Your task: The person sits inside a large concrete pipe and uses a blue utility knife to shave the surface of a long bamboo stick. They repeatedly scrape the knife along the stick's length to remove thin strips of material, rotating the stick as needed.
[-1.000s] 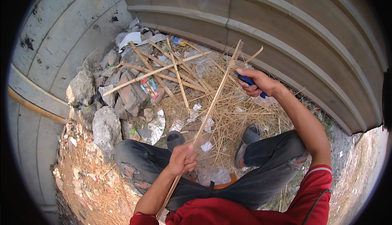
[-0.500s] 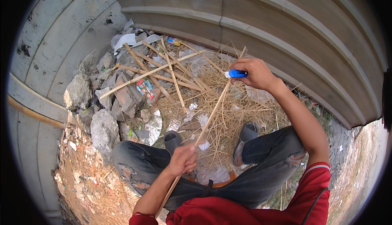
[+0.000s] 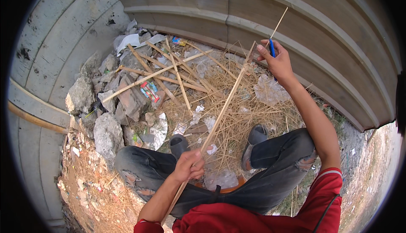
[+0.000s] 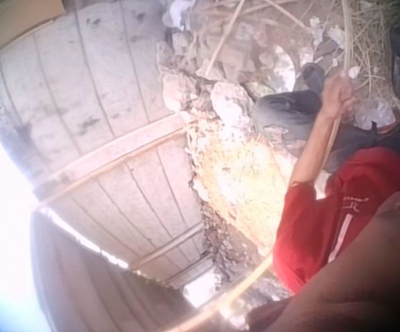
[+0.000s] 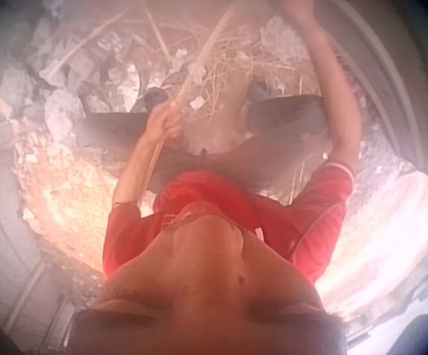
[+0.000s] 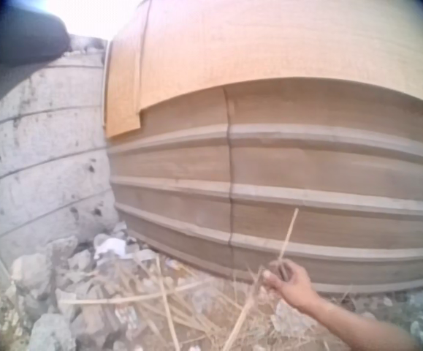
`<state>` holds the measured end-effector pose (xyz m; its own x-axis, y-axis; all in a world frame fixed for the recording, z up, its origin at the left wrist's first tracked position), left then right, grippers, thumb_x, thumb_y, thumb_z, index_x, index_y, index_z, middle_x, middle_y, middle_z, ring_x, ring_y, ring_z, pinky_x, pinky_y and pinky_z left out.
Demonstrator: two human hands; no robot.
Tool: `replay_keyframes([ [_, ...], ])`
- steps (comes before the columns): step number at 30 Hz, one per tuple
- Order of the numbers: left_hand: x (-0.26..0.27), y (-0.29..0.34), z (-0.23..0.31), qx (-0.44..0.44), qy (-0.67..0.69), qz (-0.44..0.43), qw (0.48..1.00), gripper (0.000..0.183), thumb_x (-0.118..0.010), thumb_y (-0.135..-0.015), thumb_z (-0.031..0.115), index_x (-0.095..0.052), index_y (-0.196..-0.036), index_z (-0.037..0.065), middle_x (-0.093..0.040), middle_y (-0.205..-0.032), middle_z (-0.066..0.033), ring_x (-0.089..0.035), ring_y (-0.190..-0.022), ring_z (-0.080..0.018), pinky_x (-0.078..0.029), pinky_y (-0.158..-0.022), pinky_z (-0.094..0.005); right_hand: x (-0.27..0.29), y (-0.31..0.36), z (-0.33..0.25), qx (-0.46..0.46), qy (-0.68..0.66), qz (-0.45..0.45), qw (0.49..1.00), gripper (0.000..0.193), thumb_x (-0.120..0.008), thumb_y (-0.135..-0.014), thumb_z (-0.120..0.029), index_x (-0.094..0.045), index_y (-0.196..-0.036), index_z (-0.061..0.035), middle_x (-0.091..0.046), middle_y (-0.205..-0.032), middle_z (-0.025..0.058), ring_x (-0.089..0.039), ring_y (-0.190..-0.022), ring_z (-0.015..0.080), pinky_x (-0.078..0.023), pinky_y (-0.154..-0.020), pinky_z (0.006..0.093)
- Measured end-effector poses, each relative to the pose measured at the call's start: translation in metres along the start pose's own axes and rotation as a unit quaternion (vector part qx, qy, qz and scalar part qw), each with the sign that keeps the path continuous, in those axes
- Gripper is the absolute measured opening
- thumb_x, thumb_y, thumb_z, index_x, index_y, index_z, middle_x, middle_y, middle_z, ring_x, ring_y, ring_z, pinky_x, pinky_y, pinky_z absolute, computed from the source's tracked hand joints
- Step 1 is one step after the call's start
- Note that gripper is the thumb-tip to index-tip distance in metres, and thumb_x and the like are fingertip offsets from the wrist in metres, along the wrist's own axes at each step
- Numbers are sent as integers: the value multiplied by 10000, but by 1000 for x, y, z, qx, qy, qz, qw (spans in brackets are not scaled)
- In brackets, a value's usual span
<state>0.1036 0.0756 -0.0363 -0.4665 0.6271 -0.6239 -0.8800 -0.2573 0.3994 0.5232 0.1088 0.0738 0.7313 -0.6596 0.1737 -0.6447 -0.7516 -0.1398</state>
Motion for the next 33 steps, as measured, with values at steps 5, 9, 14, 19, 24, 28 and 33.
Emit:
replay_keyframes([
  [5, -3, -2, 7, -9, 50, -21, 998, 505, -354, -1143, 369, -418, -1527, 46, -302, -565, 55, -255, -370, -53, -272, -395, -254, -10, 21, -1, 48, 37, 156, 986, 781, -840, -891, -406, -497, -1385, 92, -654, -833, 36, -579, -722, 83, -477, -639, 252],
  [9, -4, -5, 10, -29, 79, -23, 996, 504, -331, -1147, 371, -419, -1525, 51, -301, -565, 64, -261, -361, -50, -289, -389, -256, -60, 45, -5, -49, -16, -3, 999, 663, -832, -901, -366, -569, -1311, 85, -638, -815, 23, -572, -716, 80, -463, -620, 261],
  [14, -5, -9, 8, -31, 102, -28, 994, 507, -318, -1147, 371, -414, -1535, 59, -297, -567, 69, -268, -362, -47, -286, -383, -256, -105, 67, -7, -29, 5, -120, 992, 427, -816, -912, -327, -703, -1139, 17, -612, -729, -14, -535, -638, 65, -424, -568, 274],
  [19, -3, -9, 11, -52, 89, -27, 994, 500, -326, -1145, 367, -428, -1530, 64, -300, -567, 69, -276, -361, -50, -287, -381, -255, -111, 64, -7, -32, 25, -161, 986, 361, -819, -913, -317, -722, -1080, -12, -590, -689, -34, -516, -620, 63, -415, -564, 287],
  [24, 1, -9, 14, -82, 42, 5, 996, 499, -357, -1141, 367, -438, -1524, 57, -309, -569, 68, -283, -370, -52, -299, -404, -252, -117, 73, -27, 24, 214, -275, 937, 422, -741, -964, -422, -702, -1013, -5, -630, -667, 58, -590, -595, 199, -452, -584, 363],
  [28, 0, -14, 22, -118, -23, 63, 991, 495, -409, -1138, 347, -448, -1527, 43, -313, -581, 60, -286, -395, -58, -308, -431, -253, -123, 104, -42, 122, 332, -345, 869, 502, -589, -1021, -466, -689, -939, 19, -682, -731, 205, -678, -697, 422, -520, -667, 523],
  [33, 4, -16, 26, -149, -45, 103, 982, 473, -444, -1137, 302, -462, -1532, 42, -308, -587, 51, -268, -424, -64, -299, -441, -260, -151, 157, -37, 178, 321, -433, 823, 476, -548, -1048, -436, -668, -975, 19, -646, -660, 246, -665, -705, 487, -526, -684, 585],
])
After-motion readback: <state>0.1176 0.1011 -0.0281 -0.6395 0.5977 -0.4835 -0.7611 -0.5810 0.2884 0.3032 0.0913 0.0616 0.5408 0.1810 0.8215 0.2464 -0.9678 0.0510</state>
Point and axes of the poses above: each hand's wrist, its own y-axis away from the middle knuckle, its own x-axis out of the back of the hand, z = x × y, the point moved 6 cm from there along -y, towards the middle knuckle
